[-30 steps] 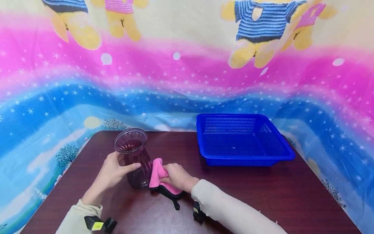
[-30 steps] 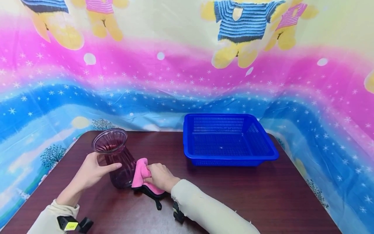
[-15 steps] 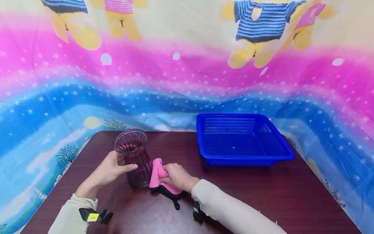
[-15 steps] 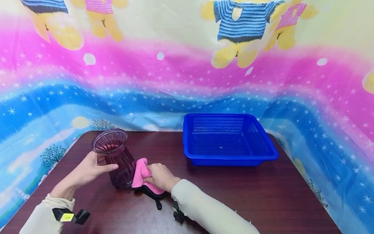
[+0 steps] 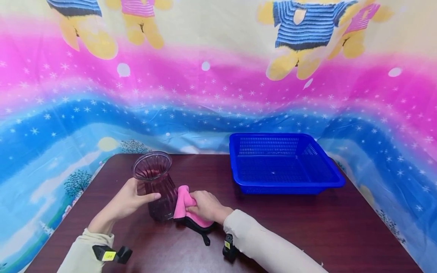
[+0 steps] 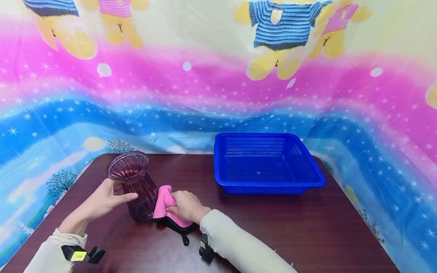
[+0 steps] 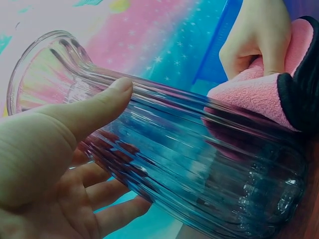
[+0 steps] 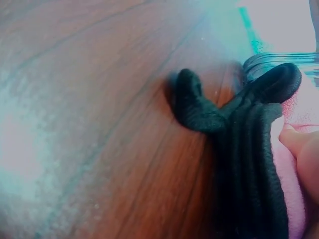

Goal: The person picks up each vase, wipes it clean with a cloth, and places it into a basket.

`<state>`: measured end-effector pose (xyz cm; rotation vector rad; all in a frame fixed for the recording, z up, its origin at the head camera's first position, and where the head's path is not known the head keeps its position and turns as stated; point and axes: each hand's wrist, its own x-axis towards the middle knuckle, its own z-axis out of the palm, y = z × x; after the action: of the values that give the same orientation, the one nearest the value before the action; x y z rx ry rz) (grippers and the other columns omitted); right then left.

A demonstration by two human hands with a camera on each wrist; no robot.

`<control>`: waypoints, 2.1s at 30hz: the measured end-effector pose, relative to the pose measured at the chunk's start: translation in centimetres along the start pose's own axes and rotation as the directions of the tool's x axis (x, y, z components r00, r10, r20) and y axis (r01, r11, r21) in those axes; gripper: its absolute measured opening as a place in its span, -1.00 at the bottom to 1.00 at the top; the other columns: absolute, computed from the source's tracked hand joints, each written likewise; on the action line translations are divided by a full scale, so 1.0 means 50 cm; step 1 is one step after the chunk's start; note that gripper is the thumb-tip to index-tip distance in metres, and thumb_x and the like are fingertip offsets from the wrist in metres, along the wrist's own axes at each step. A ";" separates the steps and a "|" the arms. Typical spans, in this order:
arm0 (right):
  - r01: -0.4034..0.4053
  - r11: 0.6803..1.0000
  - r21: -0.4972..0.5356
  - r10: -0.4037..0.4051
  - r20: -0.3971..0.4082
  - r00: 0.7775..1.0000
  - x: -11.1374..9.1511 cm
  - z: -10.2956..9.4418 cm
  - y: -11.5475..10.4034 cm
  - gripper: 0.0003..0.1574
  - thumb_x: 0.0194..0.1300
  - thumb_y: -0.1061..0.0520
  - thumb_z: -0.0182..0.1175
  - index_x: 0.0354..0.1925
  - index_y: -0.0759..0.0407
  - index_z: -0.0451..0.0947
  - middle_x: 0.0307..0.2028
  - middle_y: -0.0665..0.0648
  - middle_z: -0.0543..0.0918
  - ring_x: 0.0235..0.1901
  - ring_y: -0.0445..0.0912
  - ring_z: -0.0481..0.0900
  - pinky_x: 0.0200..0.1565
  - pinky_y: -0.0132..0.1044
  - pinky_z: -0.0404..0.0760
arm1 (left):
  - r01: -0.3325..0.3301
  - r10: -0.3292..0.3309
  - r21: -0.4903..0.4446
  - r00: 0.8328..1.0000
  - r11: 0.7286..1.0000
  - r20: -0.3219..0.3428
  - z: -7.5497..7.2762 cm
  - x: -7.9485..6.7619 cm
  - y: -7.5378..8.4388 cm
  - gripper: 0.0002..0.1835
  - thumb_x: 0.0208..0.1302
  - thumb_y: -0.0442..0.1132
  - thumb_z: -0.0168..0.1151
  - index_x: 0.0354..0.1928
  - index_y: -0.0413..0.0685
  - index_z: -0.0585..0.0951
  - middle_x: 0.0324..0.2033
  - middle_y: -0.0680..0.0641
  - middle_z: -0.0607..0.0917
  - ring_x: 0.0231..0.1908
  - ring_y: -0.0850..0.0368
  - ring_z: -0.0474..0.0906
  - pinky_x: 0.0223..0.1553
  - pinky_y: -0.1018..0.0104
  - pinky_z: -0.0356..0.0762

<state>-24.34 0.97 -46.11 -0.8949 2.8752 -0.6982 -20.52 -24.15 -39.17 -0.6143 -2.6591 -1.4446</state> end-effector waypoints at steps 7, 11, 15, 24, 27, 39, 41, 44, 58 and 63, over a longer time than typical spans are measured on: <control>-0.005 1.000 0.024 0.005 -0.018 1.000 -0.003 -0.008 -0.006 -0.81 0.23 -0.09 0.29 -0.31 -0.03 0.59 -0.55 -0.11 0.51 -0.47 -0.25 0.44 -0.41 -0.45 0.41 | -0.008 0.008 -0.003 1.000 1.000 -0.001 0.002 0.000 0.001 -0.46 0.18 -0.23 0.37 0.19 -0.19 0.46 0.09 -0.23 0.64 0.00 0.63 0.47 0.01 0.50 0.57; 0.012 0.999 0.045 -0.010 -0.047 0.999 -0.002 -0.018 -0.012 -0.83 0.23 -0.07 0.29 -0.30 -0.03 0.60 -0.52 -0.11 0.52 -0.46 -0.25 0.44 -0.40 -0.46 0.41 | 0.007 -0.007 0.004 1.000 1.000 -0.004 0.002 0.000 0.002 -0.45 0.18 -0.21 0.37 0.19 -0.19 0.45 0.10 -0.24 0.63 -0.01 0.64 0.47 0.01 0.51 0.57; 0.046 0.996 0.073 -0.040 -0.081 0.996 0.002 -0.032 -0.022 -0.83 0.25 -0.07 0.28 -0.29 -0.03 0.59 -0.49 -0.10 0.54 -0.45 -0.26 0.44 -0.39 -0.48 0.41 | 0.016 -0.016 -0.003 1.000 1.000 -0.003 0.002 0.000 0.001 -0.44 0.18 -0.20 0.37 0.20 -0.20 0.45 0.10 -0.25 0.63 -0.01 0.63 0.48 0.01 0.51 0.56; 0.100 0.981 0.166 -0.074 -0.154 0.985 0.013 -0.079 -0.057 -0.84 0.26 -0.05 0.28 -0.31 -0.01 0.58 -0.51 -0.08 0.51 -0.45 -0.25 0.43 -0.39 -0.49 0.38 | -0.021 0.021 -0.017 1.000 1.000 0.000 0.005 0.002 -0.004 -0.46 0.18 -0.24 0.37 0.19 -0.19 0.46 0.08 -0.23 0.63 -0.01 0.59 0.51 0.02 0.56 0.52; 0.118 0.975 0.190 -0.084 -0.179 0.980 0.016 -0.094 -0.068 -0.84 0.26 -0.03 0.27 -0.32 0.01 0.57 -0.51 -0.07 0.50 -0.44 -0.23 0.43 -0.37 -0.49 0.38 | -0.037 0.037 -0.014 0.999 0.999 0.003 0.006 0.002 -0.005 -0.48 0.19 -0.25 0.36 0.18 -0.19 0.46 0.07 -0.22 0.64 -0.02 0.57 0.52 0.02 0.57 0.51; 0.119 0.986 0.119 -0.095 -0.196 0.976 0.021 -0.122 -0.097 -0.81 0.25 -0.07 0.28 -0.30 0.00 0.58 -0.40 -0.06 0.60 -0.39 -0.23 0.48 -0.31 -0.45 0.43 | -0.051 0.052 -0.020 0.998 0.998 0.024 0.005 -0.002 -0.007 -0.49 0.20 -0.30 0.33 0.18 -0.23 0.44 0.04 -0.26 0.64 -0.07 0.53 0.55 -0.05 0.50 0.59; 0.117 0.989 0.090 -0.098 -0.194 0.976 0.021 -0.122 -0.098 -0.80 0.25 -0.07 0.29 -0.29 0.00 0.58 -0.39 -0.06 0.61 -0.39 -0.23 0.48 -0.31 -0.45 0.45 | -0.051 0.051 -0.009 0.999 0.999 0.019 0.005 -0.002 -0.006 -0.49 0.19 -0.31 0.34 0.18 -0.23 0.44 0.04 -0.25 0.64 -0.07 0.53 0.55 -0.04 0.51 0.59; 0.112 0.992 0.060 -0.099 -0.191 0.977 0.022 -0.121 -0.098 -0.79 0.23 -0.08 0.30 -0.28 -0.01 0.59 -0.38 -0.07 0.62 -0.39 -0.24 0.49 -0.31 -0.45 0.47 | -0.049 0.049 -0.003 0.999 0.999 0.014 0.005 -0.001 -0.005 -0.49 0.18 -0.31 0.34 0.17 -0.23 0.45 0.04 -0.24 0.64 -0.07 0.53 0.54 -0.03 0.51 0.58; 0.072 0.997 0.038 -0.066 -0.136 0.988 0.016 -0.114 -0.097 -0.80 0.21 -0.05 0.33 -0.37 -0.01 0.54 -0.48 -0.07 0.50 -0.48 -0.25 0.42 -0.43 -0.46 0.38 | -0.024 0.024 0.053 1.000 0.998 -0.006 0.004 -0.002 -0.005 -0.45 0.17 -0.21 0.37 0.20 -0.14 0.46 0.08 -0.15 0.65 -0.02 0.58 0.50 0.03 0.56 0.50; 0.070 0.998 0.008 -0.068 -0.119 0.991 0.011 -0.102 -0.088 -0.80 0.21 -0.04 0.32 -0.36 -0.01 0.53 -0.46 -0.07 0.51 -0.47 -0.25 0.42 -0.41 -0.45 0.40 | -0.015 0.015 0.047 1.000 0.999 -0.007 0.005 -0.001 -0.005 -0.44 0.18 -0.18 0.37 0.21 -0.13 0.45 0.10 -0.15 0.64 -0.01 0.60 0.49 0.04 0.56 0.50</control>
<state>-23.37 -0.48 -39.59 -0.9885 2.9515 -0.8006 -20.53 -24.11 -39.53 -0.6224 -2.6682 -1.3739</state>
